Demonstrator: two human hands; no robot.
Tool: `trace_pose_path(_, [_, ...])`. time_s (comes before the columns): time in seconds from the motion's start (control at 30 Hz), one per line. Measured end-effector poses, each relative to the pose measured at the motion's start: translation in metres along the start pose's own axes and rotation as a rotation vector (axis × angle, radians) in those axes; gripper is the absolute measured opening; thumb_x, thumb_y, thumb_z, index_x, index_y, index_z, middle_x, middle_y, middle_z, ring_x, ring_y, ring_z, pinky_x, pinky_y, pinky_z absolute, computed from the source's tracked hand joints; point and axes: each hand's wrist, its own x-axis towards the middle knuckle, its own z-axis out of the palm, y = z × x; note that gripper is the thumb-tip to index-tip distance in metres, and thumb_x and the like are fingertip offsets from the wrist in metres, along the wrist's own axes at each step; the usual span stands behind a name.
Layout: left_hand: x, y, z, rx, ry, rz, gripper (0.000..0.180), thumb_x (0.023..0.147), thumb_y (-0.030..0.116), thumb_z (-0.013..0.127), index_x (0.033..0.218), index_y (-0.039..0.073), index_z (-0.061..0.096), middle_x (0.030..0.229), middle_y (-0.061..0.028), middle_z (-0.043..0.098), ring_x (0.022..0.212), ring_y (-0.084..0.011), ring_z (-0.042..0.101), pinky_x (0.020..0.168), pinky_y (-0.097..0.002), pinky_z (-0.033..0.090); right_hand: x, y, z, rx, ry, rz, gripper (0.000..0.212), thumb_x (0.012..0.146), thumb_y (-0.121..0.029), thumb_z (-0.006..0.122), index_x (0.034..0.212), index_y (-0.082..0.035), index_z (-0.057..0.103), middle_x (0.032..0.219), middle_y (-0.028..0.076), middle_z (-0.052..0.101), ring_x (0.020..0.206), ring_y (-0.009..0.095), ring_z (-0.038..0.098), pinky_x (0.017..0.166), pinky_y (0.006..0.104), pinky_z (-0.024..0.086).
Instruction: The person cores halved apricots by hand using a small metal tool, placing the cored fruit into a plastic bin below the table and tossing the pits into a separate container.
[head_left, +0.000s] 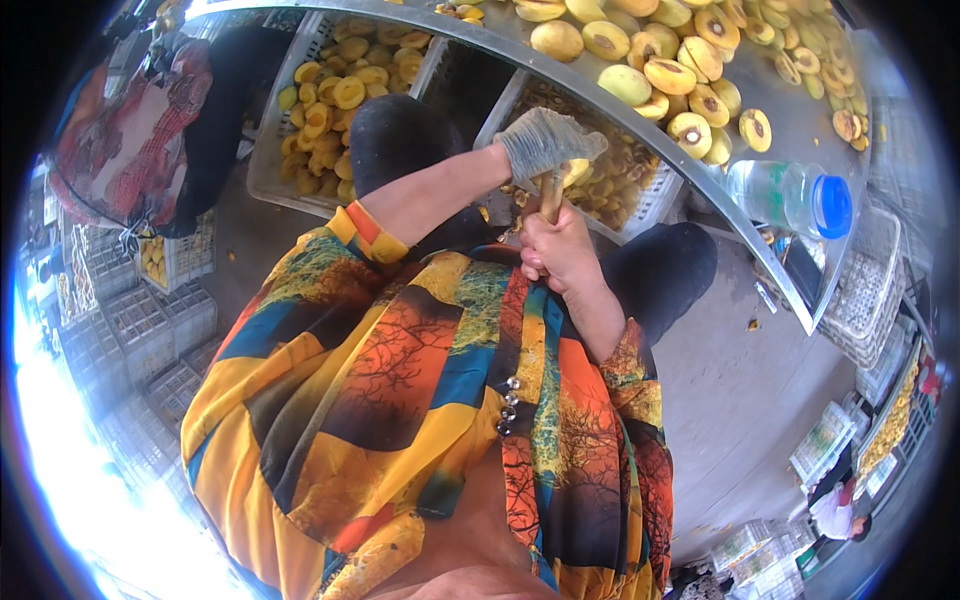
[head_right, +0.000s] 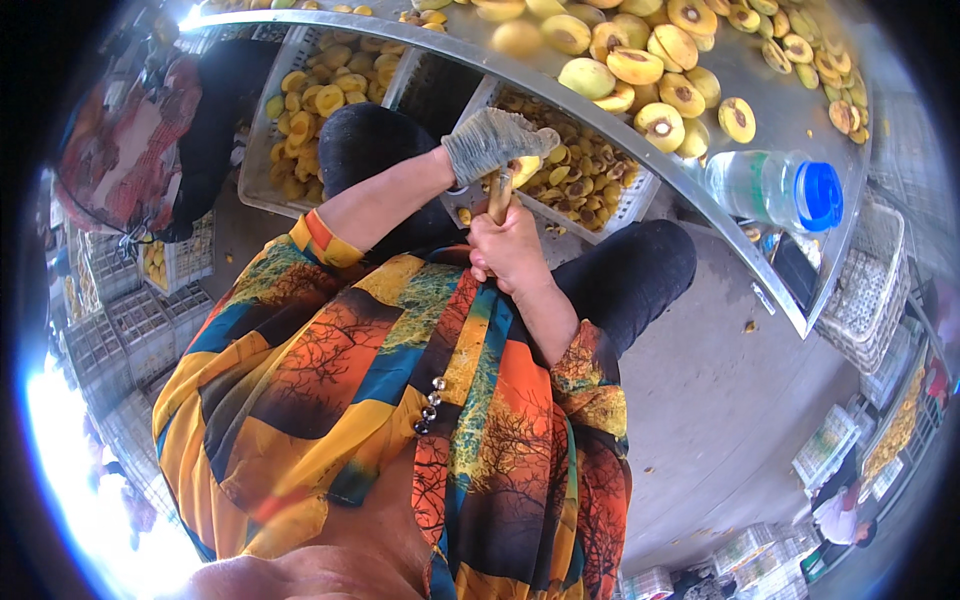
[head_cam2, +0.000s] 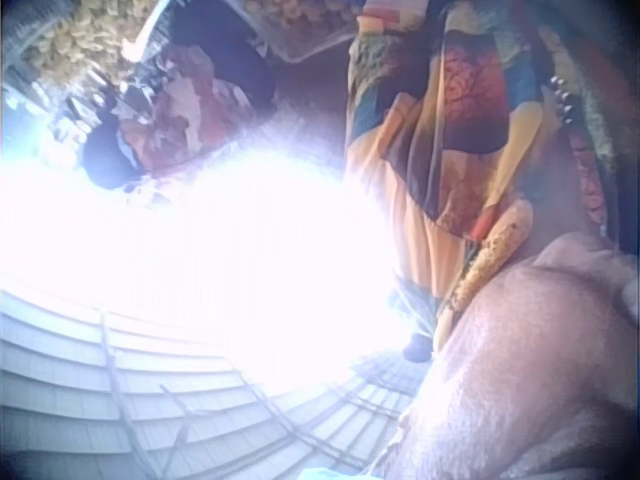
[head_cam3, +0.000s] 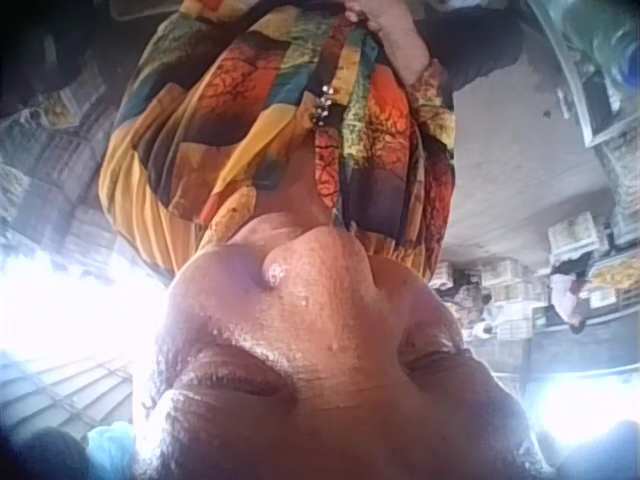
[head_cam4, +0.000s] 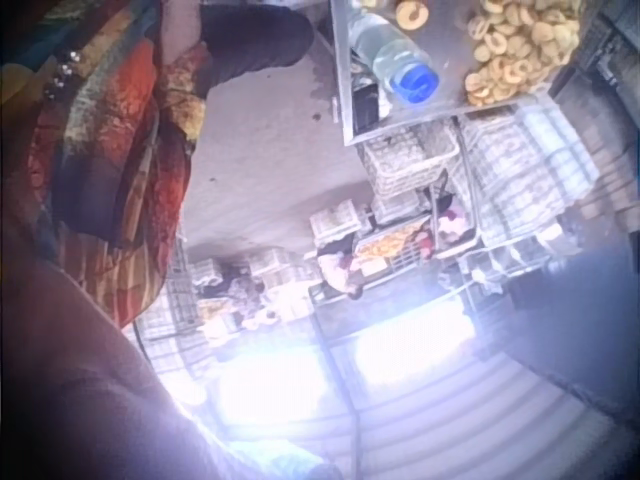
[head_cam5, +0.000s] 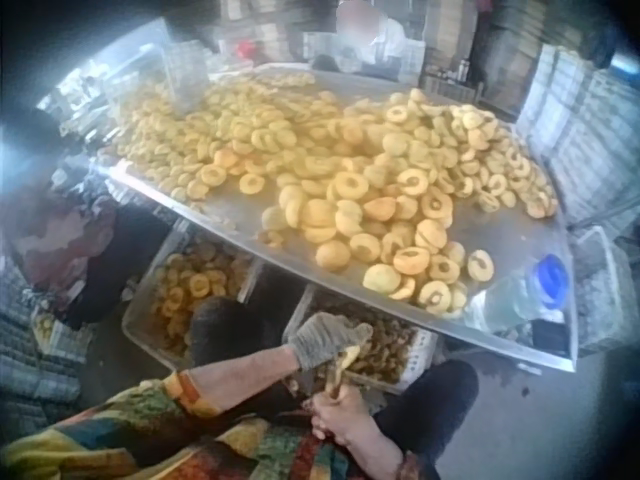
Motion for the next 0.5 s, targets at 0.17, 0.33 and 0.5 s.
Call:
trace_pose_path(0.17, [0.0, 0.018, -0.002, 0.192, 0.127, -0.176, 0.013, 0.076, 0.018, 0.048, 0.085, 0.017, 0.058, 0.072, -0.0053, 0.059, 0.065, -0.0216, 0.06, 0.052, -0.0327, 0.047, -0.002, -0.005, -0.009, 0.019, -0.028, 0.01, 0.012, 0.082, -0.005, 0.047, 0.089, -0.01, 0.039, 0.057, 0.001, 0.038, 0.035, 0.008, 0.034, 0.029, 0.0254, 0.031])
trace_pose_path(0.33, [0.0, -0.017, 0.064, -0.147, 0.485, 0.045, 0.014, 0.08, 0.018, 0.05, 0.089, 0.019, 0.062, 0.079, -0.0048, 0.061, 0.066, -0.0241, 0.059, 0.057, -0.0313, 0.048, -0.005, -0.008, -0.012, 0.166, -0.147, 0.098, 0.008, 0.086, -0.008, 0.043, 0.093, -0.011, 0.041, 0.058, 0.0, 0.036, 0.034, 0.007, 0.03, 0.029, 0.0225, 0.029])
trace_pose_path(0.5, [-0.001, -0.001, 0.025, -0.245, 0.113, -0.214, 0.021, 0.075, 0.012, 0.054, 0.094, 0.016, 0.062, 0.08, -0.0066, 0.061, 0.07, -0.0247, 0.059, 0.058, -0.0329, 0.048, 0.004, 0.003, -0.023, 0.303, -0.312, 0.076, 0.01, 0.089, -0.007, 0.039, 0.097, -0.009, 0.043, 0.057, 0.0, 0.035, 0.033, 0.007, 0.029, 0.029, 0.0228, 0.03])
